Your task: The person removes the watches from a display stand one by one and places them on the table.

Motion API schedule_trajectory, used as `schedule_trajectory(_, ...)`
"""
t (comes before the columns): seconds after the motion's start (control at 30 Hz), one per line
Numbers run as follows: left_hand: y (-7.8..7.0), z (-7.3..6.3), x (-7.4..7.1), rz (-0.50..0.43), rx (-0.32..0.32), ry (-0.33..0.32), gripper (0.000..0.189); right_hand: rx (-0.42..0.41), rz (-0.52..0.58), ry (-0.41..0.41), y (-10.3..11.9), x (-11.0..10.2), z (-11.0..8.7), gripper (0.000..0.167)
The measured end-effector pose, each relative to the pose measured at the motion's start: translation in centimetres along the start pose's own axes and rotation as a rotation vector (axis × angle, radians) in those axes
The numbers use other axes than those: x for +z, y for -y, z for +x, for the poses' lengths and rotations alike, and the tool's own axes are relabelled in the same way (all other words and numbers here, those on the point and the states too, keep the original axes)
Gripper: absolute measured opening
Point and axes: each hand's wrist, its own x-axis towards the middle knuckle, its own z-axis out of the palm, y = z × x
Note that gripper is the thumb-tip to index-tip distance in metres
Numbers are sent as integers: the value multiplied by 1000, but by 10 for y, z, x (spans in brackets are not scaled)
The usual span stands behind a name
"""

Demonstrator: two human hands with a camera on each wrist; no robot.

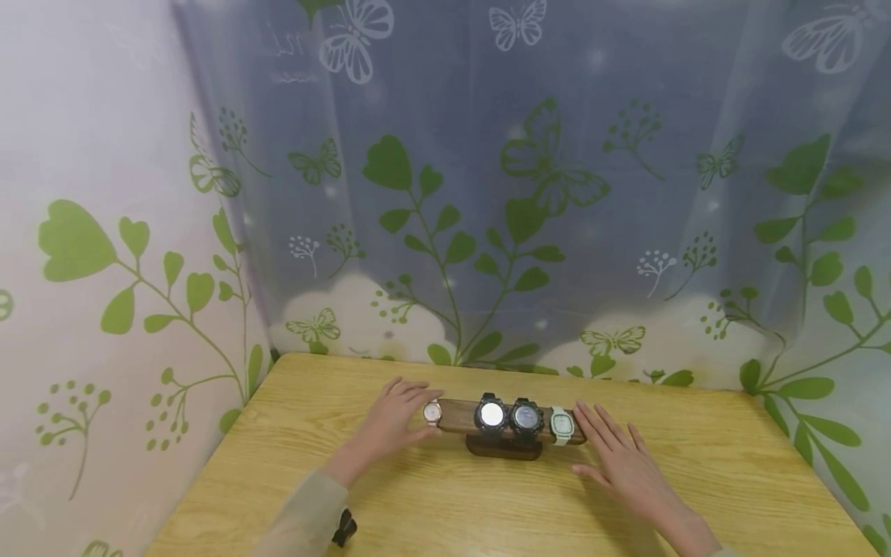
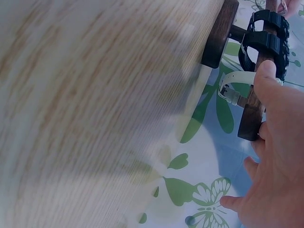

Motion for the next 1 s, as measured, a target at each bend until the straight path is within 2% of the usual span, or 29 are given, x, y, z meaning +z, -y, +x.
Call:
schedule_trajectory(0.13, 7, -5, -6, 50, -2, -25, 63, 2, 2, 8, 0, -1, 0, 91)
schedule_trajectory(0.37, 21, -16, -17, 68, -15, -51, 63, 12, 13, 24, 1, -1, 0, 90)
schedule_trajectory(0.57, 35, -28, -25, 84, -8, -112, 63, 12, 9, 21, 1, -1, 0, 91)
schedule_trajectory(1.0, 62, -57, -41, 106, -98, -91, 62, 11, 2, 20, 0, 1, 0, 91)
